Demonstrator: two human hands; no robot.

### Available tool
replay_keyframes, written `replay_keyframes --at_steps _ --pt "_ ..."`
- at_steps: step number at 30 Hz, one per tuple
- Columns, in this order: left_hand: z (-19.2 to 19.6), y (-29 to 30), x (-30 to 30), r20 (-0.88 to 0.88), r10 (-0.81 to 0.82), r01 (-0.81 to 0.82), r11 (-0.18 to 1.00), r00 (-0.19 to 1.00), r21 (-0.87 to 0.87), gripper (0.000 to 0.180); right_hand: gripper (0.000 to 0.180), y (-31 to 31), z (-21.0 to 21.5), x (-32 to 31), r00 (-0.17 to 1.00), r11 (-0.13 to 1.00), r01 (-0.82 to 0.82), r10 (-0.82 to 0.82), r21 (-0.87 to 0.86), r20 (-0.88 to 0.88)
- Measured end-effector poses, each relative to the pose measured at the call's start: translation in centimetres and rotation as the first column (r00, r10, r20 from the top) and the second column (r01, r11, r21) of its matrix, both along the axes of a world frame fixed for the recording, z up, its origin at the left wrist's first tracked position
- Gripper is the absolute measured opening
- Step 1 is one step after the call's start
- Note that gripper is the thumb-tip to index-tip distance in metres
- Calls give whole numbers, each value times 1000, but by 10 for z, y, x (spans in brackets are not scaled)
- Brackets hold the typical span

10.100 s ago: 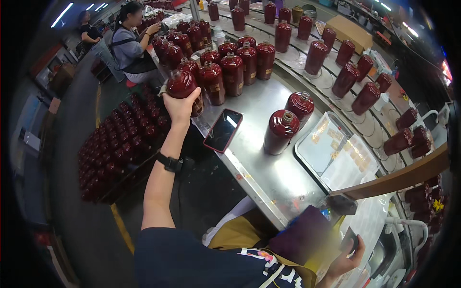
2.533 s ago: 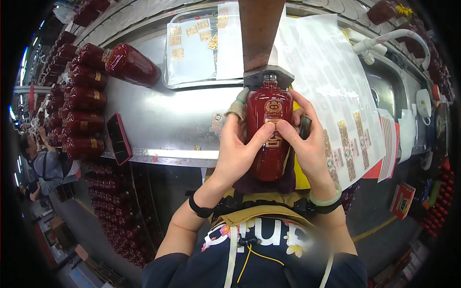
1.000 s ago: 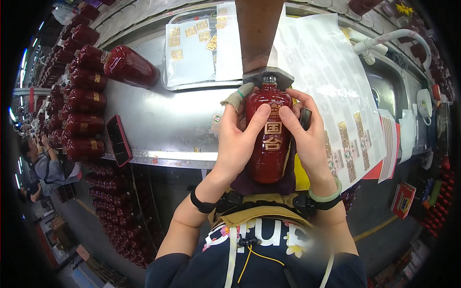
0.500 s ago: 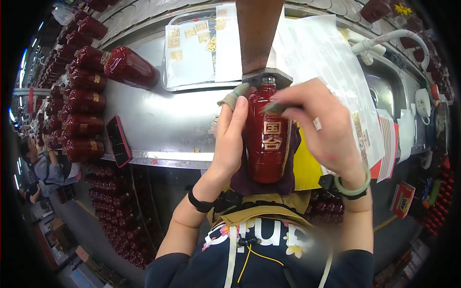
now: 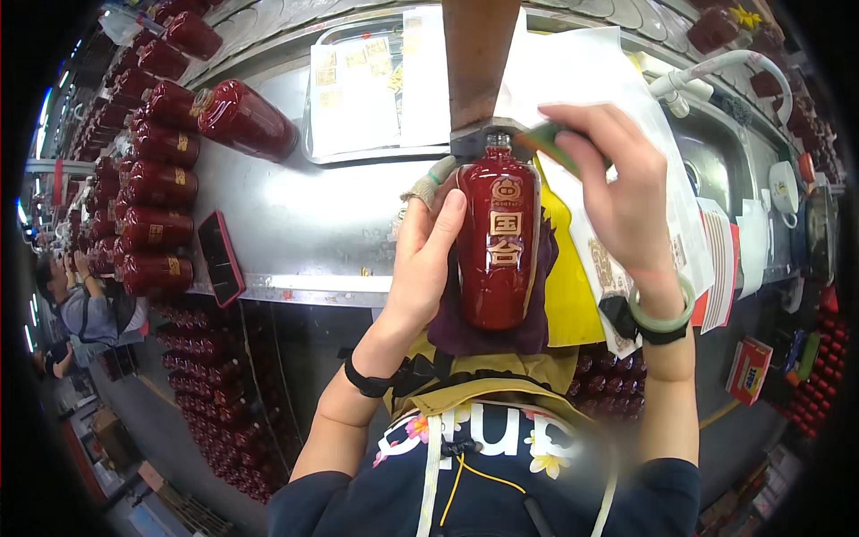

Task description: Applying labels and decorative stickers to red liquor bottles and cleaning them.

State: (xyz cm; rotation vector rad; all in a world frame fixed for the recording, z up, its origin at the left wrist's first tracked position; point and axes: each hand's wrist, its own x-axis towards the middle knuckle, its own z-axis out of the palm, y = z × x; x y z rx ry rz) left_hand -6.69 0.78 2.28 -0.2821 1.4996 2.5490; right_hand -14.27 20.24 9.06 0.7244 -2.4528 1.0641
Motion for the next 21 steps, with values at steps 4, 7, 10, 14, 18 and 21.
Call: replay_keyframes --at_steps 4,7,10,14,18,21 --pt "-1 5 1 -44 -36 31 995 998 -100 50 25 -1 -7 45 979 993 -56 75 -107 189" --pt "0 4 3 -31 -34 33 999 999 -17 54 23 13 -27 31 968 968 249 -248 -37 35" --pt "-1 1 8 -50 -47 46 999 998 -17 58 25 8 -35 43 935 903 204 -65 -379 350" --pt "-2 0 14 -99 -82 80 996 992 -26 66 59 -1 -45 74 707 828 260 187 -497 682" --pt "2 4 17 -108 -128 113 984 986 -138 76 74 -6 -63 80 653 768 335 228 -546 722" --pt "2 4 17 -100 -115 105 990 988 -97 77 77 -5 -63 80 643 783 330 222 -527 733"
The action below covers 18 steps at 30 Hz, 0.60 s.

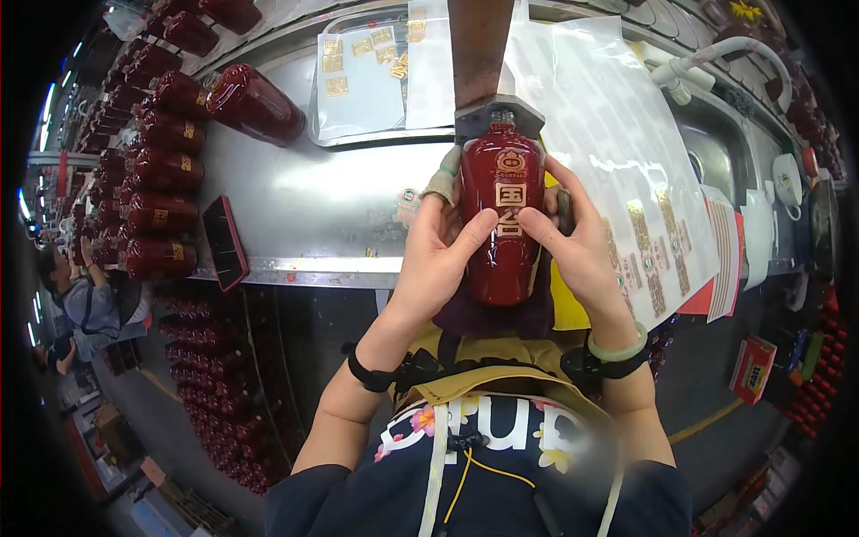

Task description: Applying labels and decorative stickers to red liquor bottles and cleaning them.

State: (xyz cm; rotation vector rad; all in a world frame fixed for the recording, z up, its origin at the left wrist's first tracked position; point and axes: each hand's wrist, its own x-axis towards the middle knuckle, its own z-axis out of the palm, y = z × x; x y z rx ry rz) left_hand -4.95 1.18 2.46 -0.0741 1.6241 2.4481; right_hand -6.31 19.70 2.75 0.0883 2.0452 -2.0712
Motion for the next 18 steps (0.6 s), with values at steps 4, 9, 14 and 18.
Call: replay_keyframes --at_steps 4,9,14,18 --pt "-4 1 3 -40 7 -9 999 999 -46 76 76 -2 0 0 1000 1000 2 -2 -5 -9" --pt "-3 0 3 -82 -5 -2 996 997 -87 74 75 -1 -7 1 1000 1000 5 -6 -29 -24" --pt "-3 1 2 -55 1 -2 1000 998 -29 75 75 -2 -5 1 999 1000 14 -14 -3 -41" --pt "-2 3 4 -98 -11 -2 991 995 -133 74 75 -3 -4 1 999 1000 15 -16 -22 -32"
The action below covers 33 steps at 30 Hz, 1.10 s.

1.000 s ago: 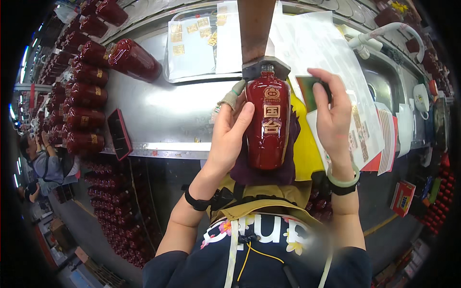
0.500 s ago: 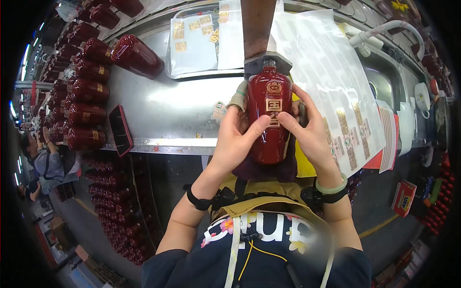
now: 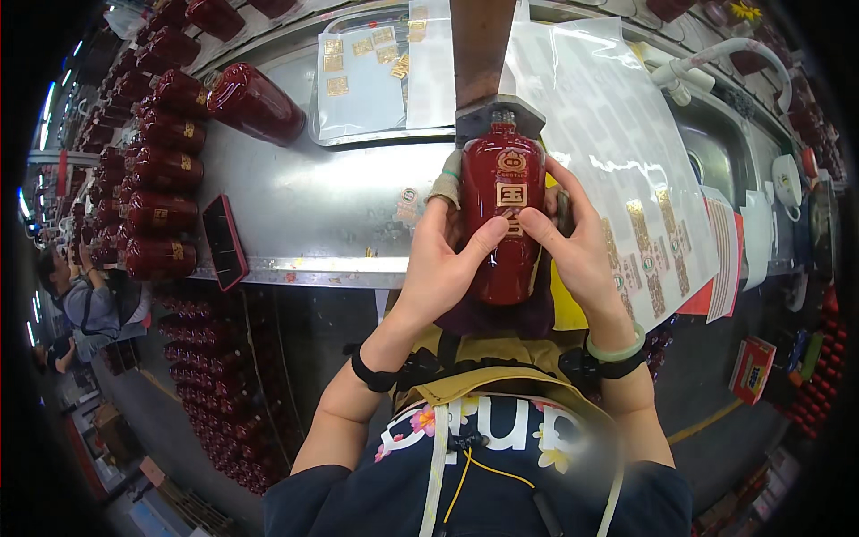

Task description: Applying labels and decorative stickers to red liquor bottles and cleaning them.

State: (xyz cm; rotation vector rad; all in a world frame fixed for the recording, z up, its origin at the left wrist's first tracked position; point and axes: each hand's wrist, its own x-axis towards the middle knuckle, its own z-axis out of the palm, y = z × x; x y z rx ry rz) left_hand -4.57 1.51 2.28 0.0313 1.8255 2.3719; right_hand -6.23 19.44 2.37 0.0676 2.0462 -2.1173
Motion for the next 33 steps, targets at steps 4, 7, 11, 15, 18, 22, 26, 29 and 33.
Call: replay_keyframes --at_steps 4,7,11,15,18,22,26,29,33 --pt "0 1 -1 8 6 -7 998 1000 59 73 74 11 5 -8 996 986 -55 64 155 -60" --pt "-10 -3 -2 33 8 -14 986 999 167 68 60 15 32 -23 994 956 -18 49 294 -100" --pt "-5 -6 -4 99 39 -54 988 994 144 73 29 5 50 -41 703 856 283 122 432 -701" --pt "-5 -15 -2 119 100 -109 992 988 71 82 18 5 57 -13 81 606 -16 794 795 -603" --pt "-7 -16 -6 119 86 -96 992 989 81 87 20 -5 53 -39 245 663 -29 730 748 -638" --pt "-5 -17 -4 123 98 -109 990 988 90 91 25 11 64 -103 223 662 342 632 666 -742" --pt "-5 -20 -4 136 85 -99 990 987 103 88 26 22 36 -40 -20 713 147 695 686 -718" --pt "-5 -12 -9 159 51 -70 991 986 116 86 26 25 33 -29 101 723 48 683 689 -724" --pt "3 -4 -11 112 23 -39 988 993 148 64 20 28 27 -61 665 761 391 156 518 -731"
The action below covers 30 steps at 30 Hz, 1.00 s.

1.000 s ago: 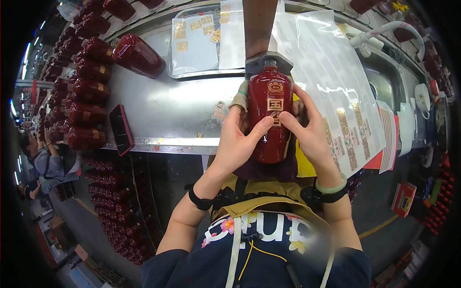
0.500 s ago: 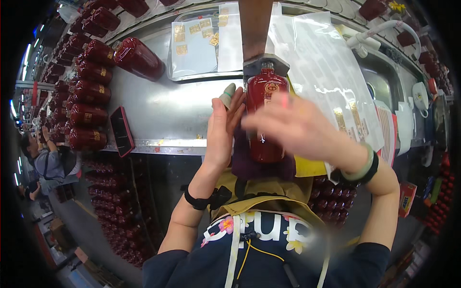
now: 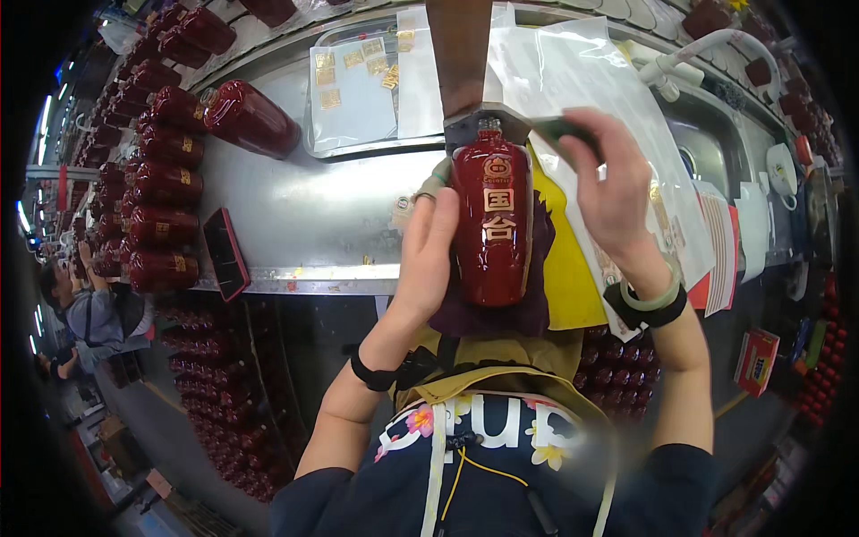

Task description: Applying labels and decorative stickers to red liquor bottles and cleaning them.

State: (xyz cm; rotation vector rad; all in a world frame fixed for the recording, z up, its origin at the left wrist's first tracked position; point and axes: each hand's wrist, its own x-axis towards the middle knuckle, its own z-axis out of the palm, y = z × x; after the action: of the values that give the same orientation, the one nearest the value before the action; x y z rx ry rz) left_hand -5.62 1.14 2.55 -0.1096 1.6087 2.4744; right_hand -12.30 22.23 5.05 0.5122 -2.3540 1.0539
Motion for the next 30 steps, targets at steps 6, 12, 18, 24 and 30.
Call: replay_keyframes --at_steps 6,12,18,24,30 --pt "-5 17 -4 -155 89 -129 953 984 -274 58 45 -24 2 44 736 785 89 363 -613 571" --pt "0 19 -10 -131 67 -99 962 989 -254 61 57 -36 -24 44 695 704 222 371 -674 616" --pt "-5 14 -12 -101 71 -88 982 992 -165 64 59 -36 -25 45 691 707 207 384 -676 613" --pt "-6 8 2 -163 -29 -5 979 986 -204 71 72 -26 -19 55 676 801 116 370 -587 638" --pt "-5 5 3 -132 -41 18 986 990 -165 72 79 -23 -23 54 662 760 127 414 -637 625"
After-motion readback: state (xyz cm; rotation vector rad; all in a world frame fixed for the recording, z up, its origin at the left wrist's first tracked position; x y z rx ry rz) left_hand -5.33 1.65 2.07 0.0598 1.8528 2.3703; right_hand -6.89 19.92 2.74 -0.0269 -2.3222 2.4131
